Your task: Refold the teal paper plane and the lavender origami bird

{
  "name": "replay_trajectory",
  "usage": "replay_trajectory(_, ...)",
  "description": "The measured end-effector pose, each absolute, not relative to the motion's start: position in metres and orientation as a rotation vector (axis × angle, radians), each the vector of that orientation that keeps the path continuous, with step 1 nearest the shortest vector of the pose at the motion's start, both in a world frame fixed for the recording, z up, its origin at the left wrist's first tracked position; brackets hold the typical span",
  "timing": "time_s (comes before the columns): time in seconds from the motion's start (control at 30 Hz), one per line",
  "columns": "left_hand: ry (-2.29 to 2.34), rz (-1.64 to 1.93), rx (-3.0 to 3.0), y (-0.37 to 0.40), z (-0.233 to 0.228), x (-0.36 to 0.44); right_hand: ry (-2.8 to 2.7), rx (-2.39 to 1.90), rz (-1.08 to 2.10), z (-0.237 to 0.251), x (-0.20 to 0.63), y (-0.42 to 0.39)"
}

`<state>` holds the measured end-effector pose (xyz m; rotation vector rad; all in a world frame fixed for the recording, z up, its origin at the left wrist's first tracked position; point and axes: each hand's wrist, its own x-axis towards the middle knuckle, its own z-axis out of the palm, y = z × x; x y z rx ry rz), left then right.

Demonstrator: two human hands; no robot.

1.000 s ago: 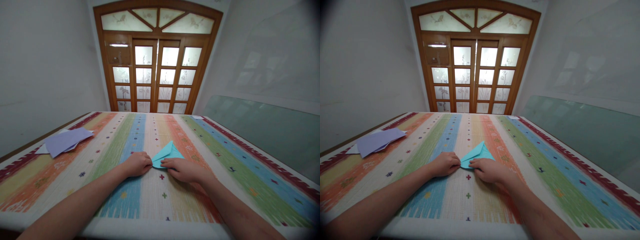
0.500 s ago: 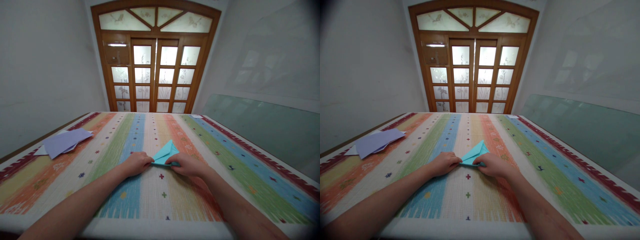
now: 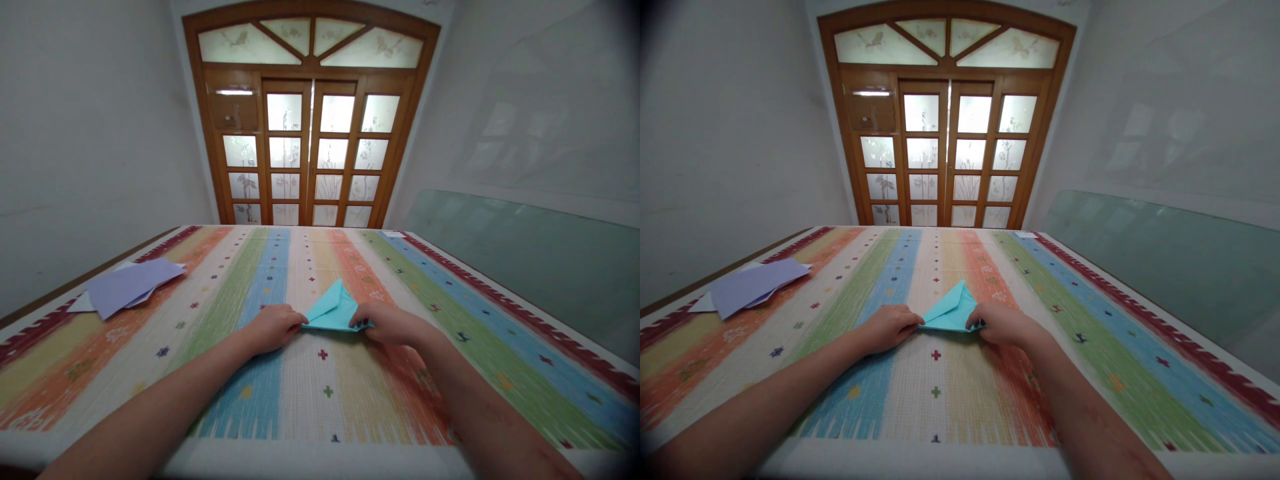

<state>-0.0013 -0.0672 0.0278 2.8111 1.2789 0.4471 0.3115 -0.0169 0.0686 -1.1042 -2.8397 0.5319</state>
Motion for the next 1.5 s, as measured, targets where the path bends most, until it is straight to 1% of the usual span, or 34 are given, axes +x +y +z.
replay_trajectory(0.2, 1.28, 0.461, 2.757, -0.068, 0.028, -0.003, -2.838, -1.213, 0.529, 0.066, 0.327, 0.0)
replay_trajectory(0.37, 1.259, 0.56, 2.691, -0.07, 0.03, -0.003, -2.822, -1.193, 0.555, 0.058, 0.336, 0.014)
replay_trajectory(0.57, 1.152, 0.545, 2.671, -0.065, 0.028, -0.004, -2.683, -1.262, 0.598, 0.057, 0.335, 0.014)
replay_trajectory(0.8, 1.181, 0.612, 2.606, -0.069, 0.031, -0.002, -2.608, -1.276, 0.607, 0.055, 0.335, 0.015)
replay_trajectory(1.4, 1.222, 0.639, 2.626, -0.065, 0.026, 0.002, -2.541, -1.294, 0.57, 0.046, 0.33, 0.022)
replay_trajectory(1.5, 1.22, 0.67, 2.597, -0.062, 0.023, 0.003, -2.491, -1.276, 0.47, 0.046, 0.329, 0.023)
